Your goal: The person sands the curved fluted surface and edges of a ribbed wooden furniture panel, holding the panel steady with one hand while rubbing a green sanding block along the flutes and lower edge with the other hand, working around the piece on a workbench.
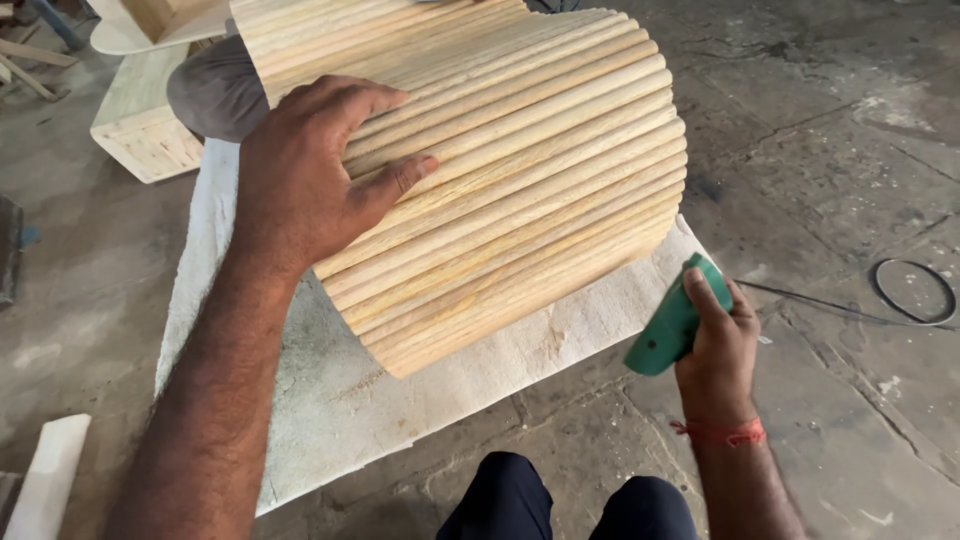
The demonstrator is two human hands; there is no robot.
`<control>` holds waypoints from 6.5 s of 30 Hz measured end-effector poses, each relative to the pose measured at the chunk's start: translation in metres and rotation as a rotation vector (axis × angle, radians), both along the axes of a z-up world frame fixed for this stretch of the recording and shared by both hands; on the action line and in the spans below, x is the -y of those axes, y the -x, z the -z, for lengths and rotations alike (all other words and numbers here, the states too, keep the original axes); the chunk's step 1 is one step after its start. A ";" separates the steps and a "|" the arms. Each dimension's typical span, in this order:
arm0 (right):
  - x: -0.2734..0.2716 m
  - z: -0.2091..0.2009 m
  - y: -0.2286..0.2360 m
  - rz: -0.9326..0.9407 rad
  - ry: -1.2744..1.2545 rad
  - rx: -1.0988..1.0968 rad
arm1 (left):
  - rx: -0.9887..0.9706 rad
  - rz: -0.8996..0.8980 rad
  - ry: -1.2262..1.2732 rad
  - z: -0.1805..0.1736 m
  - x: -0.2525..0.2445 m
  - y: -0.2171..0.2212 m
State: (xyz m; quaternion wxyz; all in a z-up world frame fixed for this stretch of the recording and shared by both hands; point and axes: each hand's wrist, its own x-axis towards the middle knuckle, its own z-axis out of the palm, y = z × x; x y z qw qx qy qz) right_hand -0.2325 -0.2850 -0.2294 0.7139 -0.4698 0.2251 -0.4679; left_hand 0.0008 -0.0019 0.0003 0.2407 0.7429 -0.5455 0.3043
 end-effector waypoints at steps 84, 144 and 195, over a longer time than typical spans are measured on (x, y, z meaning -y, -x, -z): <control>-0.184 0.052 -0.019 -0.302 -0.189 -0.172 | 0.091 0.006 0.125 0.023 0.007 -0.024; -0.089 -0.032 -0.076 0.153 2.389 0.137 | 0.162 -0.070 0.133 0.028 0.018 -0.025; -0.011 -0.048 -0.040 -0.013 2.240 -0.248 | 0.132 -0.008 0.180 0.029 0.008 -0.022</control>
